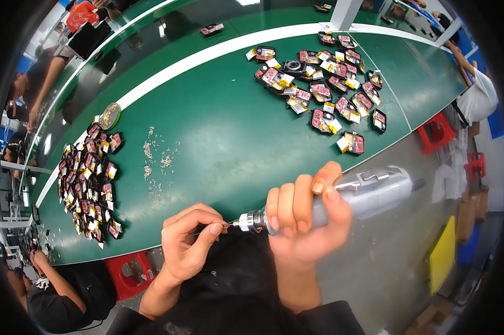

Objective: Assembling small electronic components using an electric screwdriver at a production line.

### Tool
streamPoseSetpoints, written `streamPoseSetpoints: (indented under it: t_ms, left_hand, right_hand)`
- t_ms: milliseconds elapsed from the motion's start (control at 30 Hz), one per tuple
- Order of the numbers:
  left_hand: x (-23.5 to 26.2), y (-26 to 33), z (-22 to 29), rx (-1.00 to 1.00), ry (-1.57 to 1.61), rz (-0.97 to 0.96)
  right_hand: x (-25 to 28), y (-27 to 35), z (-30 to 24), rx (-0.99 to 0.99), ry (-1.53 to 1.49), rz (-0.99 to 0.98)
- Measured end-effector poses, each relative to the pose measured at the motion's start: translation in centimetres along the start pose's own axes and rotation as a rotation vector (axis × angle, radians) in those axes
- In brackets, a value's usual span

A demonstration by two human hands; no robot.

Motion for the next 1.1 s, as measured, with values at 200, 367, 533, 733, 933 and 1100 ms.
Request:
streamPoseSetpoints:
  t_ms: [200, 367, 533, 733, 933, 1100]
  left_hand:
    - [-1.2, -0.4, 0.3, -0.121, -0.079, -0.002]
    - [-1.9, -0.6, 0.4, -0.262, -0.159, 0.014]
    - [-0.4, -1.8, 0.6, -0.325, -0.197, 0.018]
    - [4.1, -8.5, 3.1, -0.549, -0.637, 0.11]
    - [8.6, -24.5, -2.6, -0.284, -0.895, 0.197]
    - [3.6, -30.1, -4.7, -0.234, -1.111, 0.211]
  right_hand:
    - [0.2, -0.6, -0.9, 0.066, 0.019, -0.039]
    - [1.1, -1.0, -1.3, 0.029, -0.049, -0.015]
    - [1.4, -1.4, -1.2, 0.046, -0.05, 0.017]
    - [3.1, -2.4, 0.1, 0.033, -0.077, 0.171]
    - [3.8, -2.4, 2.0, -0.039, -0.108, 0.248]
    - [3.8, -2.8, 1.9, -0.061, -0.042, 0.19]
Point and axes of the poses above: each hand's wrist, its own y-axis away from the middle knuckle, its own x-axis out of the back of the hand, z = x × y, the point moved 4 cm from there along -y, towards the middle knuckle, and after that the axes turned 10 degrees about z, right-handed, at the moved point
